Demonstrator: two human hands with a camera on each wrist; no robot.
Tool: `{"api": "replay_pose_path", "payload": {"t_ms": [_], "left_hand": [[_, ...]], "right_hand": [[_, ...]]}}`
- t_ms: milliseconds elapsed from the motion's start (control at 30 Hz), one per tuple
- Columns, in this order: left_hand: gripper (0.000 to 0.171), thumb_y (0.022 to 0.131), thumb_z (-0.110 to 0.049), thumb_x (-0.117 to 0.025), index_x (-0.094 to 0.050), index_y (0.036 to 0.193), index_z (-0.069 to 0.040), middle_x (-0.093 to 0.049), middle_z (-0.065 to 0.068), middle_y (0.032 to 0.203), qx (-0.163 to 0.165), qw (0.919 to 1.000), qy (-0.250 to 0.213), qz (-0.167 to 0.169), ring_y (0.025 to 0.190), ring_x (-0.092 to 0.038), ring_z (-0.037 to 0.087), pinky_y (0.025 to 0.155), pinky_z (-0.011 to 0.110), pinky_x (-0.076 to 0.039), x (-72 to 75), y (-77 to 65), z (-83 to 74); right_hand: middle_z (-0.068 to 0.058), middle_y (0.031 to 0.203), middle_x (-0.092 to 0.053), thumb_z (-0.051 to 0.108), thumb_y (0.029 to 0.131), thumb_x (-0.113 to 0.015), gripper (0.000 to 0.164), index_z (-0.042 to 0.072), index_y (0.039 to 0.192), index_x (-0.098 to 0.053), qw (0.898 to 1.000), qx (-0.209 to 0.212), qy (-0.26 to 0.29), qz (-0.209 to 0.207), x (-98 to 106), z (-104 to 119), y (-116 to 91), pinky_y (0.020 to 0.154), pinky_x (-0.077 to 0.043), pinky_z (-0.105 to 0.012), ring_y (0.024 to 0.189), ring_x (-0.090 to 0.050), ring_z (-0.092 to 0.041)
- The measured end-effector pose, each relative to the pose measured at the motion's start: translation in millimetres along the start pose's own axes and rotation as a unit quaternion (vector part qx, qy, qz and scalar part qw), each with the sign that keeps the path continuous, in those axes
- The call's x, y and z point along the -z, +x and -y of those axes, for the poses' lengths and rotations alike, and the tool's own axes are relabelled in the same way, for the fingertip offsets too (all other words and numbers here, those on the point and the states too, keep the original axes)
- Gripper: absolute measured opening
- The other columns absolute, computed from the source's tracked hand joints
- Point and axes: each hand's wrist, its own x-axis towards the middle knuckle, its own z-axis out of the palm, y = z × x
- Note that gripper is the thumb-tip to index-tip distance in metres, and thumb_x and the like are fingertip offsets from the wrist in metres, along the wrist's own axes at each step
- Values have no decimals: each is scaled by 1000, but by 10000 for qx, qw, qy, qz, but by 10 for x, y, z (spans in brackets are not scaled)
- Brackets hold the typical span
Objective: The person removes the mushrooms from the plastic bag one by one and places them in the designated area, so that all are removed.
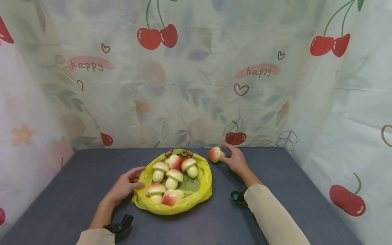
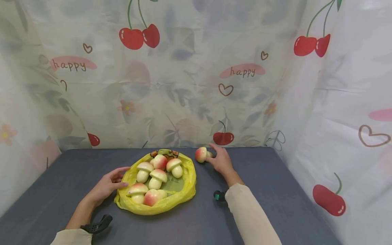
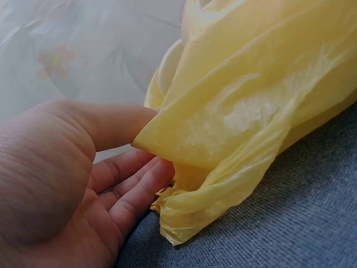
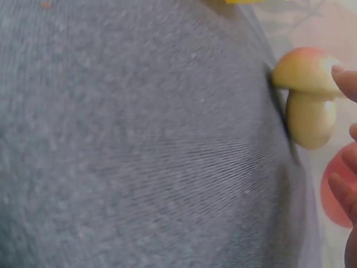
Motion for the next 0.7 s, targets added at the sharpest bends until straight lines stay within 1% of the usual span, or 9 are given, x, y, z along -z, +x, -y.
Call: {"api": "replay_pose_path", "payload": {"t_ms": [167, 300, 467, 567, 700], "left_hand": [[62, 89, -14, -71, -44, 145, -6, -60, 19, 120, -9, 10000, -3, 13, 100, -59, 26, 81, 37, -49, -6, 1, -9], [62, 90, -13, -71, -43, 145, -6, -60, 19, 120, -18, 10000, -28, 34, 100, -59, 26, 81, 37, -49, -4, 4, -13], [62, 90, -14, -71, -44, 145, -6, -60, 18, 119, -3, 10000, 33, 21, 100, -59, 26, 81, 37, -49, -4, 1, -13], [62, 90, -14, -71, -44, 145, -6, -60, 18, 119, 5, 10000, 65, 1, 99, -59, 26, 81, 37, -49, -5, -4, -10], [62, 90, -15, -71, -44, 145, -6, -60, 18, 119, 9, 10000, 76, 1, 99, -58, 26, 81, 37, -48, -6, -5, -4]], "right_hand": [[-14, 132, -58, 27, 85, -77, 62, 13, 140, -52, 9994, 160, 224, -191, 56, 57, -9, 98, -38, -53, 123, -50, -32], [-13, 132, -57, 29, 86, -76, 60, 14, 139, -53, 9988, 231, 334, -263, 80, 130, 2, 94, -42, -52, 120, -52, -30], [-10, 135, -55, 27, 88, -75, 58, 14, 140, -53, 9978, 381, 520, -184, 91, 280, 38, 87, -48, -49, 118, -53, -29], [-8, 135, -55, 24, 88, -74, 55, 16, 139, -54, 9962, 467, 724, -113, 88, 396, 72, 87, -49, -47, 117, -54, -27], [-8, 133, -57, 24, 87, -75, 54, 17, 137, -56, 9943, 591, 887, -39, 66, 559, 129, 87, -49, -45, 115, -56, -26]]}}
